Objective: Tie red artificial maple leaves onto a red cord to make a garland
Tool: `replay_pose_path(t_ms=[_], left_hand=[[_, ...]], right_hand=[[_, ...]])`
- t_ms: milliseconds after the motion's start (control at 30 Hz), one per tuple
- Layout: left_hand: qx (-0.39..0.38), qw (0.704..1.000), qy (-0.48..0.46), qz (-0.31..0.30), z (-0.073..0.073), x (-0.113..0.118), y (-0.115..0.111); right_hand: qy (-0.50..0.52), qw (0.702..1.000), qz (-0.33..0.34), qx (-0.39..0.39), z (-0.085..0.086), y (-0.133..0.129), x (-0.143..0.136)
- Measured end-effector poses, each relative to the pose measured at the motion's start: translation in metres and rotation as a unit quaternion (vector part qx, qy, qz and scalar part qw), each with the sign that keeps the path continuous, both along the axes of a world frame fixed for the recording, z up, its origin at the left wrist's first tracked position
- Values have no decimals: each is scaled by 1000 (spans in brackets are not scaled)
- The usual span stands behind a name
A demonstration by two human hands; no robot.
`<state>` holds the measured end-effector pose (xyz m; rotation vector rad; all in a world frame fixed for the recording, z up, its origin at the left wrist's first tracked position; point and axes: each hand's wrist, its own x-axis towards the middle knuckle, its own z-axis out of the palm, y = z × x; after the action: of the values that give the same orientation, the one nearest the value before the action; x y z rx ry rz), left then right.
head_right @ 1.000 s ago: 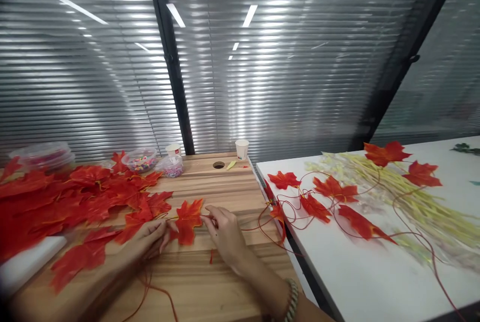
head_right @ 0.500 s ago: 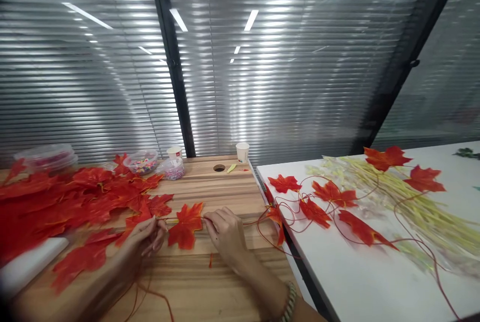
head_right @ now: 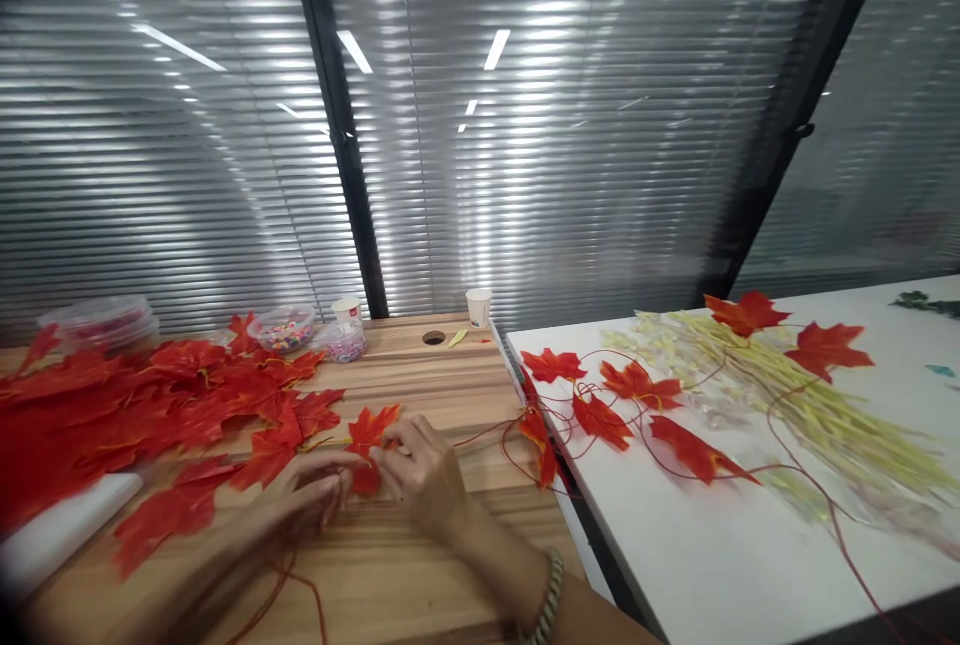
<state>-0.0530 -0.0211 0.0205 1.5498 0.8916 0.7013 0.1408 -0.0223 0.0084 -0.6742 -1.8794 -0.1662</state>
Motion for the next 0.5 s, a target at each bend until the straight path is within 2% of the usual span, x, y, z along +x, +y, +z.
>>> replay_pose_path(t_ms=[67, 200, 333, 433, 500], left_hand=[[32, 998, 34, 40, -2, 3, 0], [163, 976, 109, 93, -3, 4, 0], [246, 952, 169, 72, -2, 5, -1], [307, 936, 165, 41, 0, 7, -1], [330, 930, 153, 50, 3, 5, 1]], right_hand=[[-26, 999, -3, 18, -2, -1, -4], [-56, 998, 0, 27, -3, 0, -5], [-89, 995, -4, 41, -4, 0, -4], [-115, 993, -2, 29, -6, -1, -6], [-123, 992, -6, 3, -6, 0, -4]])
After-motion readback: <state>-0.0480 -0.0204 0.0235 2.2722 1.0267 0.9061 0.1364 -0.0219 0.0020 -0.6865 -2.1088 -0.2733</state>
